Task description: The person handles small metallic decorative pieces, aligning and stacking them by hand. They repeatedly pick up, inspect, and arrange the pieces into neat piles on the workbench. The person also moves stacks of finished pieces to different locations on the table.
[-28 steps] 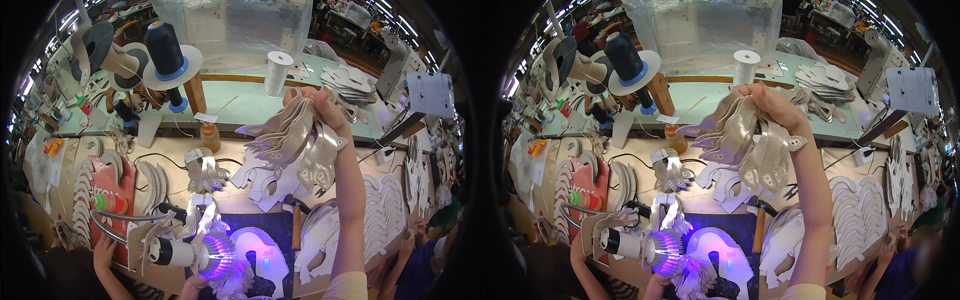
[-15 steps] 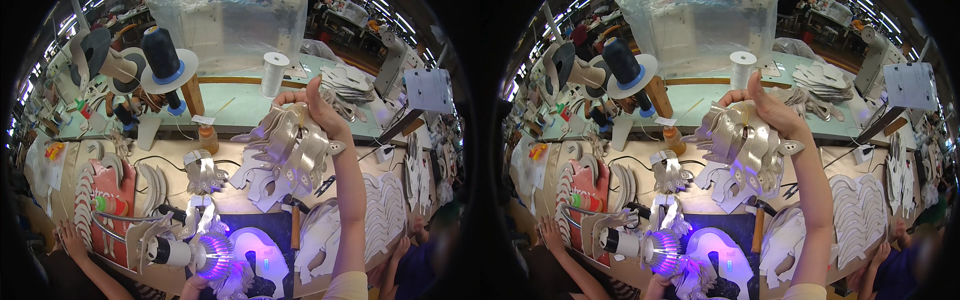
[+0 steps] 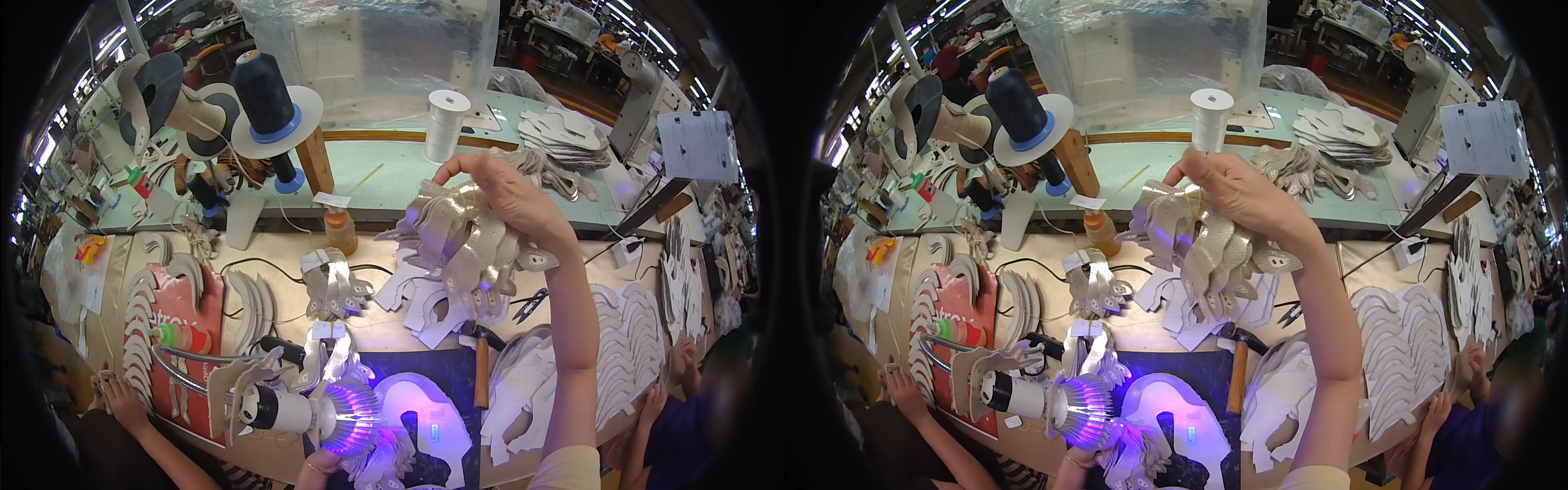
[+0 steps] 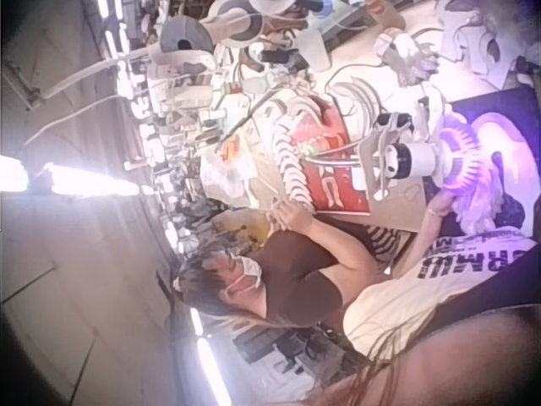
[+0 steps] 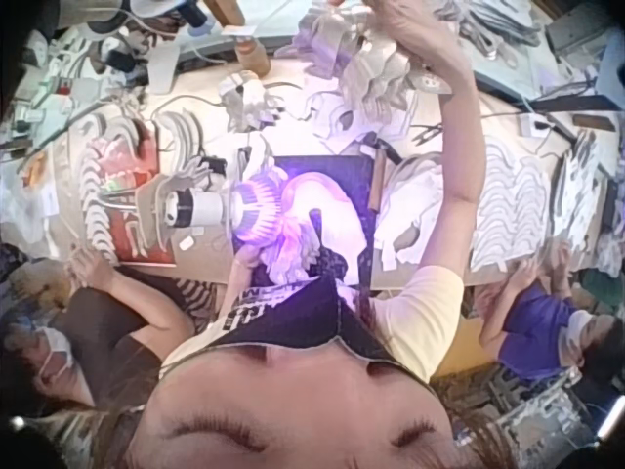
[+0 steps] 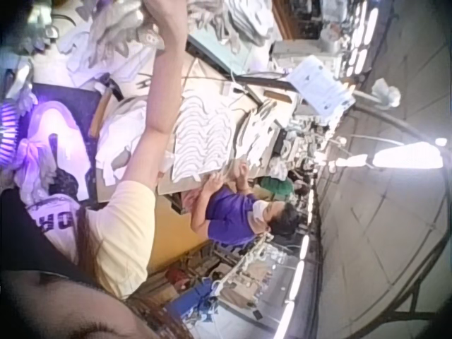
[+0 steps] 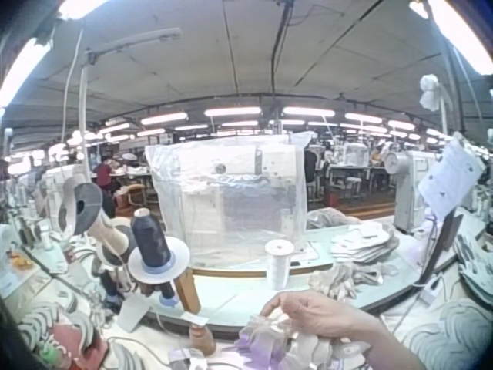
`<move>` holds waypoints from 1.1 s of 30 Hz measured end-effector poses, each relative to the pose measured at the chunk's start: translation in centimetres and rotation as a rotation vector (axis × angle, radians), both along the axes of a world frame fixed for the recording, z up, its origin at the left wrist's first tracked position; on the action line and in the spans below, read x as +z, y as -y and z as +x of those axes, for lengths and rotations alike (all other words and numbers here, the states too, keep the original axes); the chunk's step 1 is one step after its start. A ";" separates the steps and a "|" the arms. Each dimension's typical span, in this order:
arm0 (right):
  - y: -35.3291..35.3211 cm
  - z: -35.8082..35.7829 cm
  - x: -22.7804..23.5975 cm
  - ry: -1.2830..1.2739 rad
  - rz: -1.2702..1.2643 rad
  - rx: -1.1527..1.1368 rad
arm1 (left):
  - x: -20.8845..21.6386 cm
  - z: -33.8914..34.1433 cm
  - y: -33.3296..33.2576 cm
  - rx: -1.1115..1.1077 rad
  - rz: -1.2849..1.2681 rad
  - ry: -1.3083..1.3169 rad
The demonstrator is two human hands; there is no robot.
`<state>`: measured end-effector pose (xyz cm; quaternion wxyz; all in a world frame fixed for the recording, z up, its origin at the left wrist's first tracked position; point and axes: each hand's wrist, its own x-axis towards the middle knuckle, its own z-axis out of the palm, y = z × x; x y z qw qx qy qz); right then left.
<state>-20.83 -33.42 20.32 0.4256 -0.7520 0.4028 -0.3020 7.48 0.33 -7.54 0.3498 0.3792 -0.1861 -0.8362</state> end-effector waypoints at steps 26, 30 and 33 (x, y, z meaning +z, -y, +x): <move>9.7 -4.1 -10.8 -0.285 -0.221 -0.146 | 12.8 44.2 -1.5 0.787 -0.651 -0.679; 11.5 -10.6 -9.1 -0.387 -0.123 -0.633 | 9.3 43.0 0.9 0.831 -0.542 -0.514; 14.0 -13.5 -10.0 -0.452 -0.170 -1.138 | 7.6 35.8 2.0 0.774 -0.416 -0.379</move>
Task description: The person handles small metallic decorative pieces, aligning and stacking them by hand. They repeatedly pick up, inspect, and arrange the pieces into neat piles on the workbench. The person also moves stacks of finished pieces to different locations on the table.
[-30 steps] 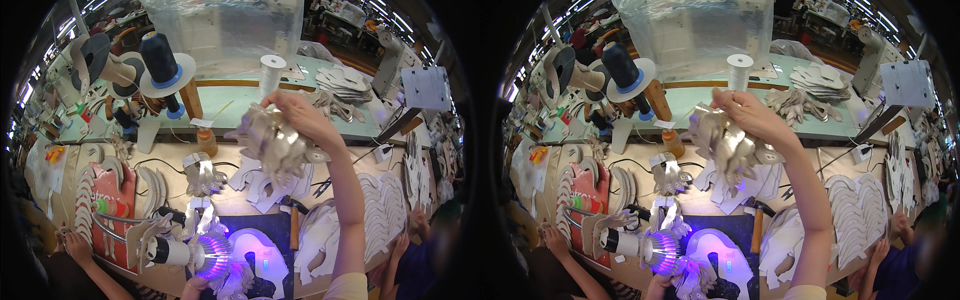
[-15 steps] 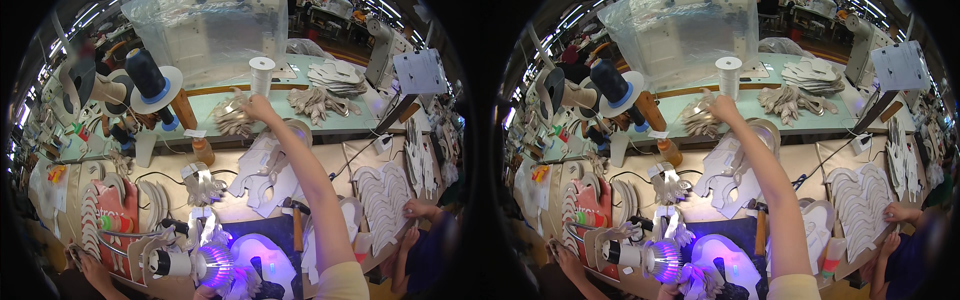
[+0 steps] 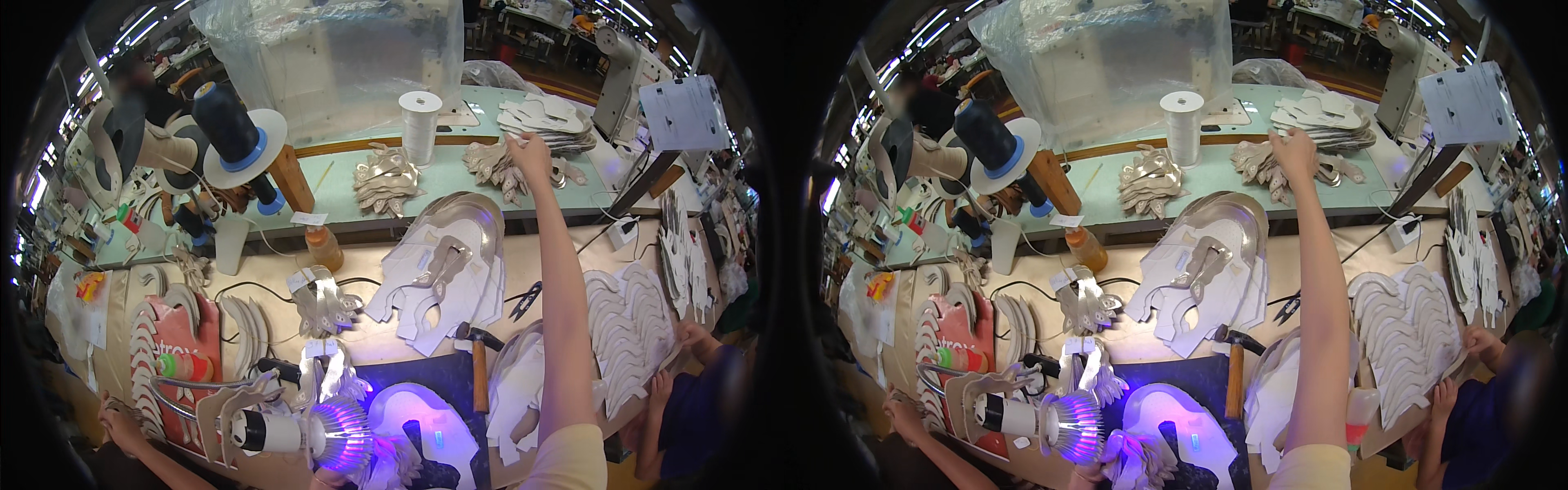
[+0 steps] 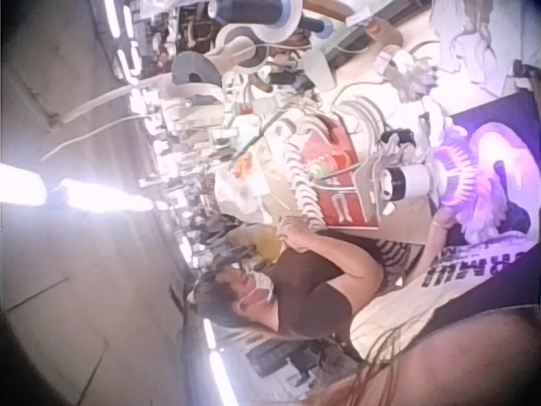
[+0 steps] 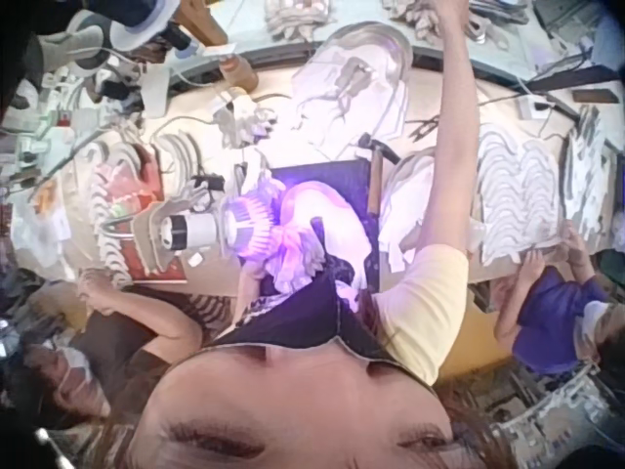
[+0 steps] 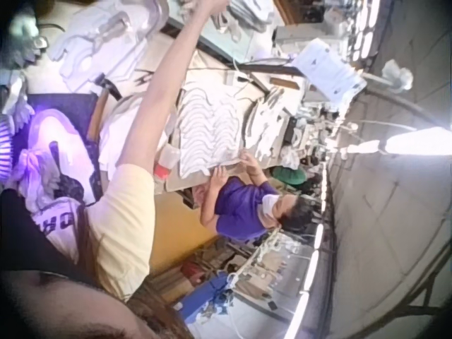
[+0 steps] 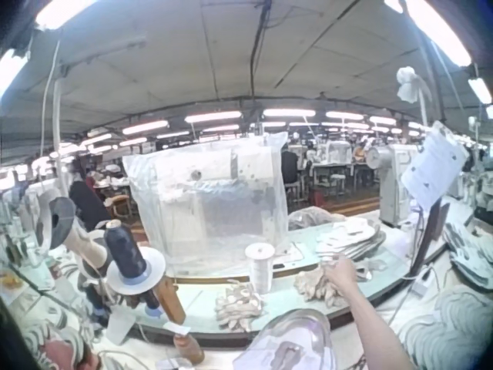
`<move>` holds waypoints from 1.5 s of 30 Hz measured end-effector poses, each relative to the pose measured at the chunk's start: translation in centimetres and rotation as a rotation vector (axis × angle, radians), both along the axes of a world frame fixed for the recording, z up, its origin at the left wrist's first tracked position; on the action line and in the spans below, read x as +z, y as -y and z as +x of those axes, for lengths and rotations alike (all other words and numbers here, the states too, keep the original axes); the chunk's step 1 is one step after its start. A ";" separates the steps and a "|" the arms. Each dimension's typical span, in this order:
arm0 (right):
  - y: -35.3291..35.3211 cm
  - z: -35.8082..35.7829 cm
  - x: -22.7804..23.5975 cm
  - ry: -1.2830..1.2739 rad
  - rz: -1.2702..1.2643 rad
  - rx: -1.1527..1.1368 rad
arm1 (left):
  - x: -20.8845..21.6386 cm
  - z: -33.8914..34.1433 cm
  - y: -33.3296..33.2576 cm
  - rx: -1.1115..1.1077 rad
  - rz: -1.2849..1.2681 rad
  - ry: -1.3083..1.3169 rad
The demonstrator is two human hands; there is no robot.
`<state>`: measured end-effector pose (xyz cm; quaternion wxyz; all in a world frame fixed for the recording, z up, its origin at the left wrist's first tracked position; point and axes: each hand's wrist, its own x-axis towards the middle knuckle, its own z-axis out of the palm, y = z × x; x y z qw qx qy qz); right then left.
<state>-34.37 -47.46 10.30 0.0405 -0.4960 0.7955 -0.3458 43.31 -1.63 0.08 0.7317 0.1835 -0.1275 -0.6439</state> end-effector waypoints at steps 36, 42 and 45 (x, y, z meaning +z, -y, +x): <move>-15.5 5.8 9.9 0.918 -0.207 1.070 | -9.0 -34.6 -2.2 -0.733 0.371 0.169; -18.4 8.5 11.4 0.874 -0.257 1.103 | -7.2 -35.0 -2.0 -0.704 0.484 0.212; -19.6 9.3 12.1 0.951 -0.208 1.097 | -6.5 -35.3 -1.7 -0.693 0.466 0.273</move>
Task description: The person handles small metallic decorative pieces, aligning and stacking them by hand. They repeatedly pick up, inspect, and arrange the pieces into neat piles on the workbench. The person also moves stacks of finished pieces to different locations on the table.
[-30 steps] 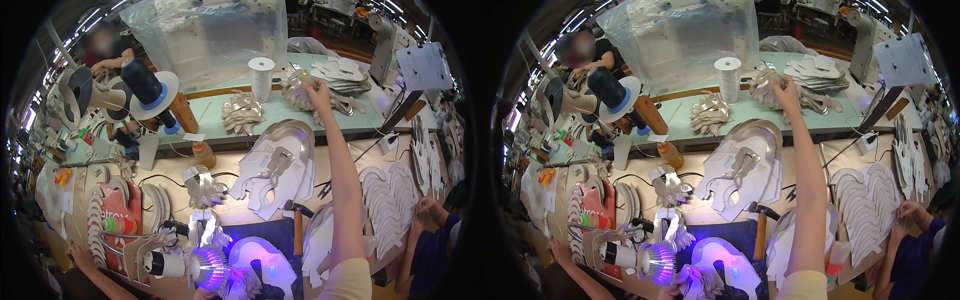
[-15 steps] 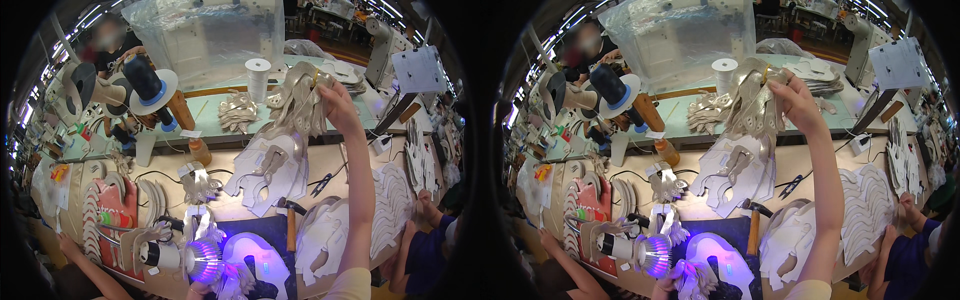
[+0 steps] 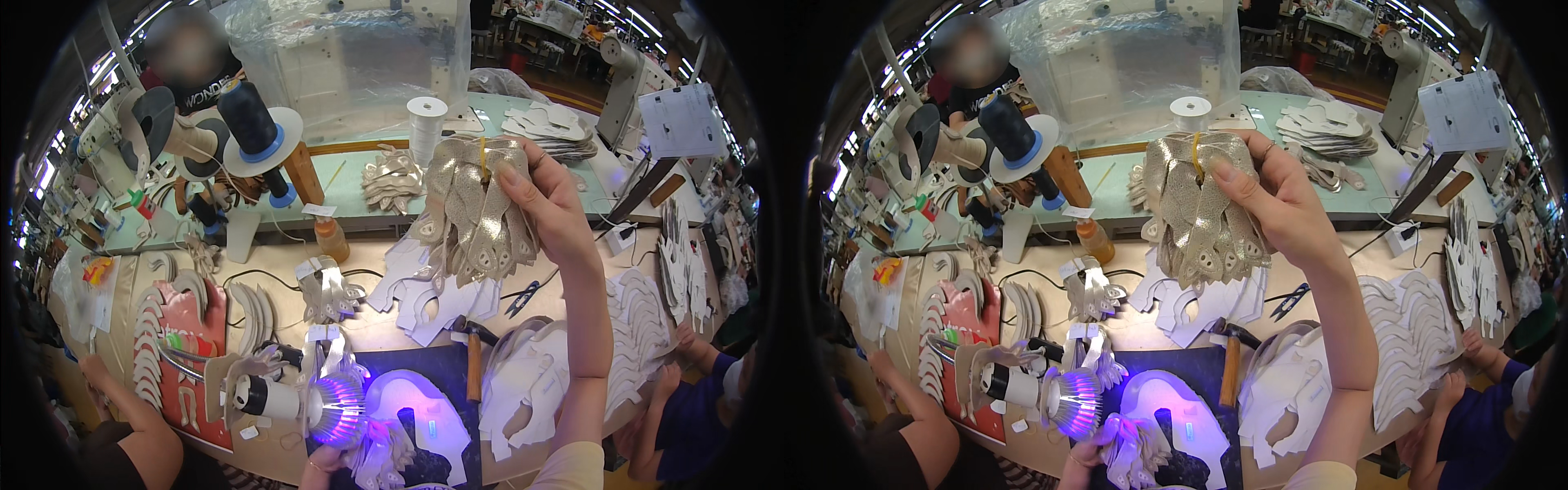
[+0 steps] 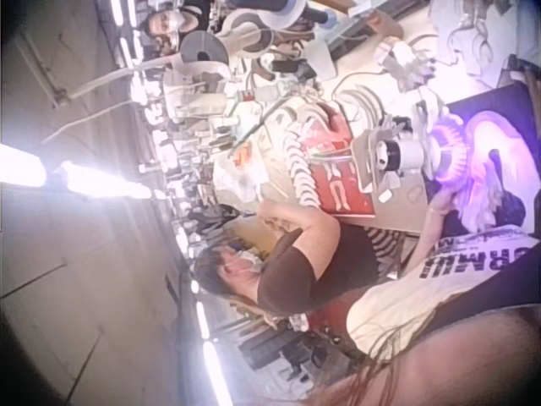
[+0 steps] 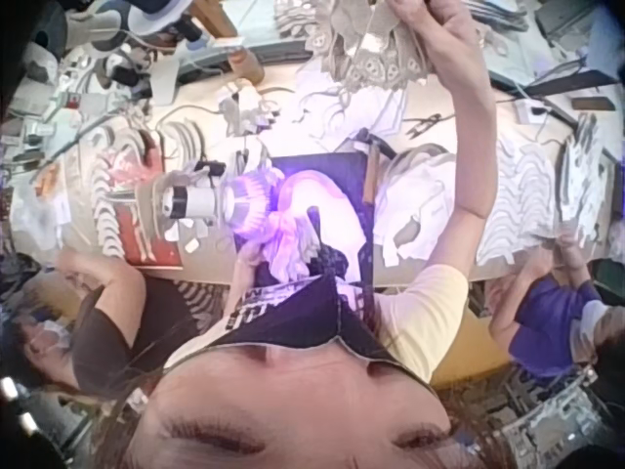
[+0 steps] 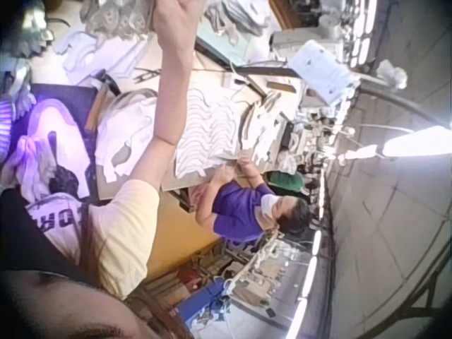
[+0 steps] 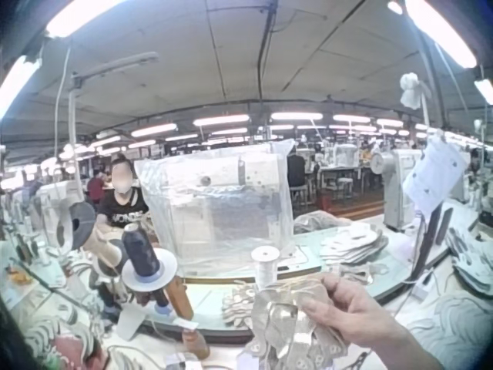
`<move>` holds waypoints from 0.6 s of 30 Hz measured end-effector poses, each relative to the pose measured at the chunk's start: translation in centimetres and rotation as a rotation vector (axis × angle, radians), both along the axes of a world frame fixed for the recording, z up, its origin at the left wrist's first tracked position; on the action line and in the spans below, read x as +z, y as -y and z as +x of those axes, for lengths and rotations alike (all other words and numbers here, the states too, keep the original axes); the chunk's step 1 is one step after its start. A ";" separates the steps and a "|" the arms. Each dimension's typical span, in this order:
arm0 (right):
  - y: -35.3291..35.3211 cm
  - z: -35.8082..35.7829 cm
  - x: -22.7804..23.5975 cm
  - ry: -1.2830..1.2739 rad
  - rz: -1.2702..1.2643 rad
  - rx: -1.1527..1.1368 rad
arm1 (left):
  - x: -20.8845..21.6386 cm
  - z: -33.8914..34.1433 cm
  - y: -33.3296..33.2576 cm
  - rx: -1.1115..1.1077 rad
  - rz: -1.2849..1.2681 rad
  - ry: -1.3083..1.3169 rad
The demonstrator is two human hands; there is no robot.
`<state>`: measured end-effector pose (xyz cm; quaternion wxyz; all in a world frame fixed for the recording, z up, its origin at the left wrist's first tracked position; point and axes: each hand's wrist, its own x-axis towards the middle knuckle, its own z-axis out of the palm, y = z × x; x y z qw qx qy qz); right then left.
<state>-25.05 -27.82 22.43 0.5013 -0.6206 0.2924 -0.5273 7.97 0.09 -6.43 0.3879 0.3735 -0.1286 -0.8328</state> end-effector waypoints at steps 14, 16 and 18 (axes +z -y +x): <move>-0.1 1.0 -0.1 0.060 0.133 0.075 | 1.0 -0.2 0.6 -0.094 -0.080 -0.010; 0.2 0.9 -0.3 0.069 0.144 0.095 | 0.5 -0.1 0.6 -0.087 -0.110 -0.018; 0.3 1.0 -0.6 0.068 0.134 0.092 | 0.3 0.0 0.5 -0.077 -0.084 -0.026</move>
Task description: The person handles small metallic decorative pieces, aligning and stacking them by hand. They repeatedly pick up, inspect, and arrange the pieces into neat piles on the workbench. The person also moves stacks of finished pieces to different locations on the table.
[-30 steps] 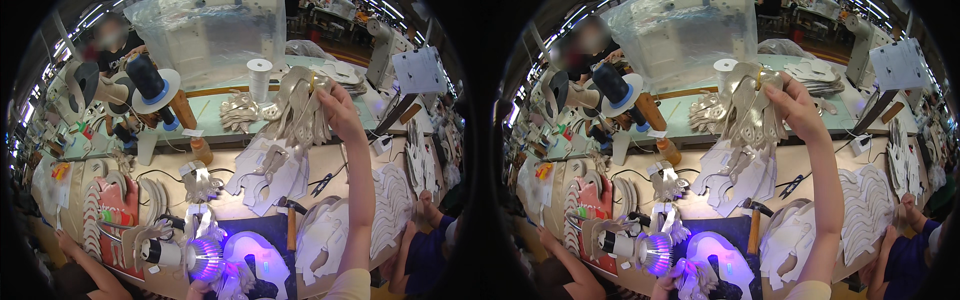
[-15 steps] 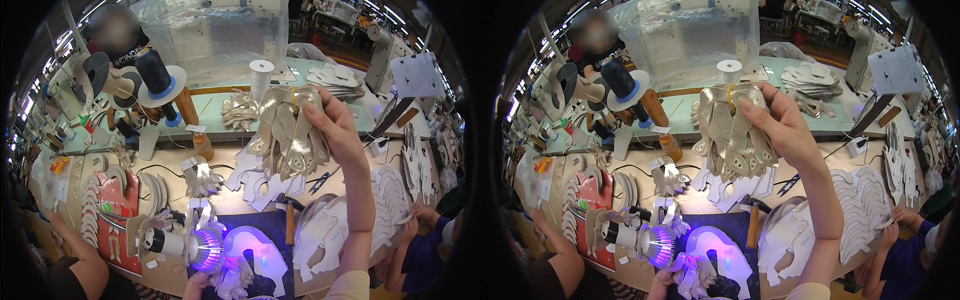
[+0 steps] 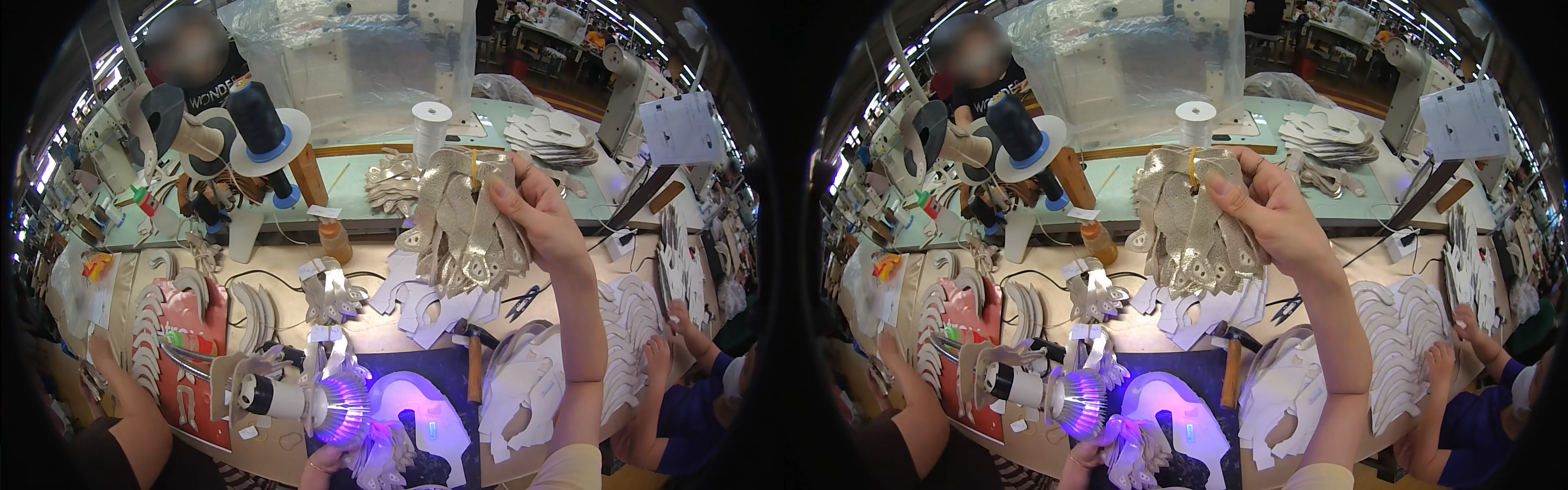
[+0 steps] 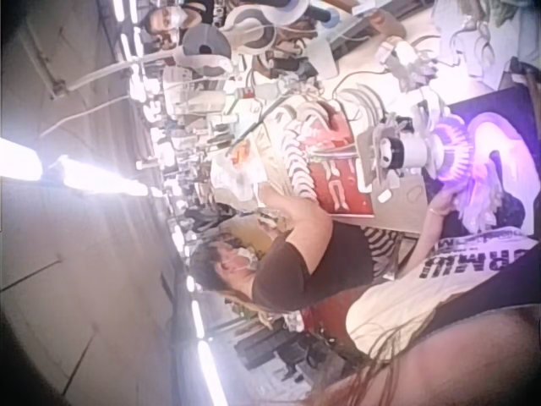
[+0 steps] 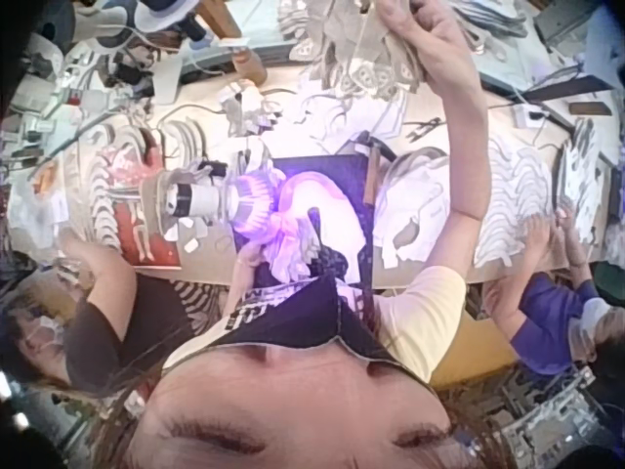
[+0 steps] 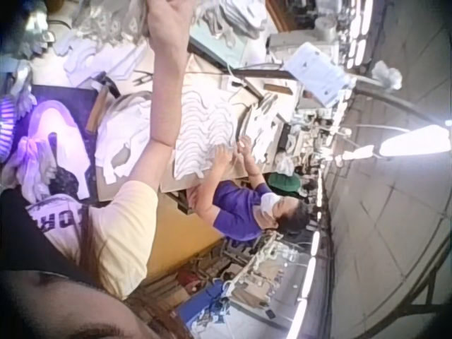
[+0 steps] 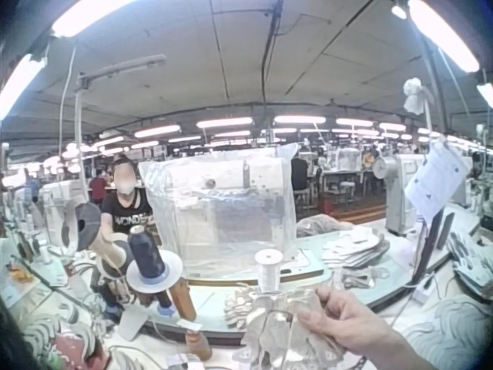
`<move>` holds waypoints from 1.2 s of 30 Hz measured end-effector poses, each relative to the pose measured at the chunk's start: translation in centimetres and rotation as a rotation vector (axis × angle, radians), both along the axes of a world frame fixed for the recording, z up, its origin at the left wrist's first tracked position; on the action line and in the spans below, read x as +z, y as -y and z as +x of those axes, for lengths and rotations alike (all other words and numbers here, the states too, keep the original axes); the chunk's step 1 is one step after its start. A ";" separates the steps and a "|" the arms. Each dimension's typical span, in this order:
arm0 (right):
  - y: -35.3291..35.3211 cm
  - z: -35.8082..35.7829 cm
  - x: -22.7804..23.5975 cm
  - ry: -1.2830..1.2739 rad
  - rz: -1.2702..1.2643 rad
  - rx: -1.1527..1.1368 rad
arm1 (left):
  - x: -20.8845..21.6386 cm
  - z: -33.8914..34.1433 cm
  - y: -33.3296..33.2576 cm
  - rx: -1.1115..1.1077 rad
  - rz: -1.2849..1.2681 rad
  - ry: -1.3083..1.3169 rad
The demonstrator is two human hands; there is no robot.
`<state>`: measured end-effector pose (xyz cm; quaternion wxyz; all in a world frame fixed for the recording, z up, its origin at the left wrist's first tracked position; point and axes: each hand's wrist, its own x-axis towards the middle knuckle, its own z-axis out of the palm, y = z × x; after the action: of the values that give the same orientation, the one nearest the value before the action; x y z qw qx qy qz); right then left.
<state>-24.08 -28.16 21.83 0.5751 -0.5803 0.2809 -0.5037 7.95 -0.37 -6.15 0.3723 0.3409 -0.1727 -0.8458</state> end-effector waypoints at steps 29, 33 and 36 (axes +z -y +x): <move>21.3 10.6 -18.8 -0.943 -0.396 -0.744 | 4.6 -1.8 3.2 -0.146 0.080 -0.075; 19.3 9.3 -18.0 -0.959 -0.595 -0.857 | 3.7 -0.8 3.8 -0.122 0.085 -0.096; 16.9 5.7 -15.4 -0.906 -0.576 -0.465 | 3.9 0.3 4.4 -0.077 0.071 -0.114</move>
<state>-18.34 -45.09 6.39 0.0912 -0.7937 0.4706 -0.3745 8.30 -4.79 -2.24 0.3364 0.2982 -0.1342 -0.8831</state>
